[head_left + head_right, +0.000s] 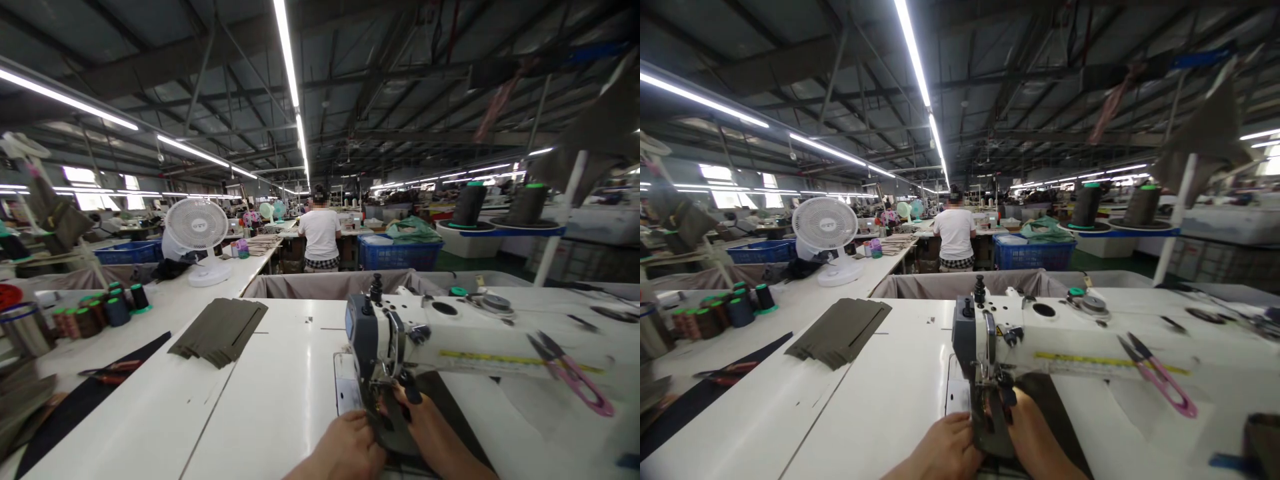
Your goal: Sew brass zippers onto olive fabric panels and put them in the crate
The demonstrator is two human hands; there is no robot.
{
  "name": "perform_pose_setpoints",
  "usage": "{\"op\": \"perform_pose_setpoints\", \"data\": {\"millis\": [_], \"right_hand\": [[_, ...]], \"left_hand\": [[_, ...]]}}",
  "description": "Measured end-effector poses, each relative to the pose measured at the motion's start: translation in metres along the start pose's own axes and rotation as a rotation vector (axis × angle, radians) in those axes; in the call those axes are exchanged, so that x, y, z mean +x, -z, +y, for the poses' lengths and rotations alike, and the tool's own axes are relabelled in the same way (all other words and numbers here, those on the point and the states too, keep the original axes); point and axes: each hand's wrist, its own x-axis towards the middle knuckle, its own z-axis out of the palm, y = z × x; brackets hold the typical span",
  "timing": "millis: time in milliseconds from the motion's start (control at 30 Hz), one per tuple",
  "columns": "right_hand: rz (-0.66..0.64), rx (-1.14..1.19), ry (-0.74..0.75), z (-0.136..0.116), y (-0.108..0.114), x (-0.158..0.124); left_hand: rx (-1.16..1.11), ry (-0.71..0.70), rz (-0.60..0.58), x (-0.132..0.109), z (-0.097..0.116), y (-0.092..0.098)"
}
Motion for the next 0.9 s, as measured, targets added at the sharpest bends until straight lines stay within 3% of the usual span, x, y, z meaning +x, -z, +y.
{"op": "perform_pose_setpoints", "data": {"millis": [167,400,900], "right_hand": [[0.012,-0.025,-0.013,-0.01,0.007,-0.002],[0.088,-0.41,-0.095,-0.022,0.015,0.001],[0.069,-0.718,-0.314,-0.011,0.008,0.01]], "left_hand": [[-0.089,0.067,-0.053,0.006,0.002,0.01],[-0.32,0.187,-0.173,0.015,0.003,0.042],[-0.357,0.153,-0.206,0.021,0.003,0.045]]}}
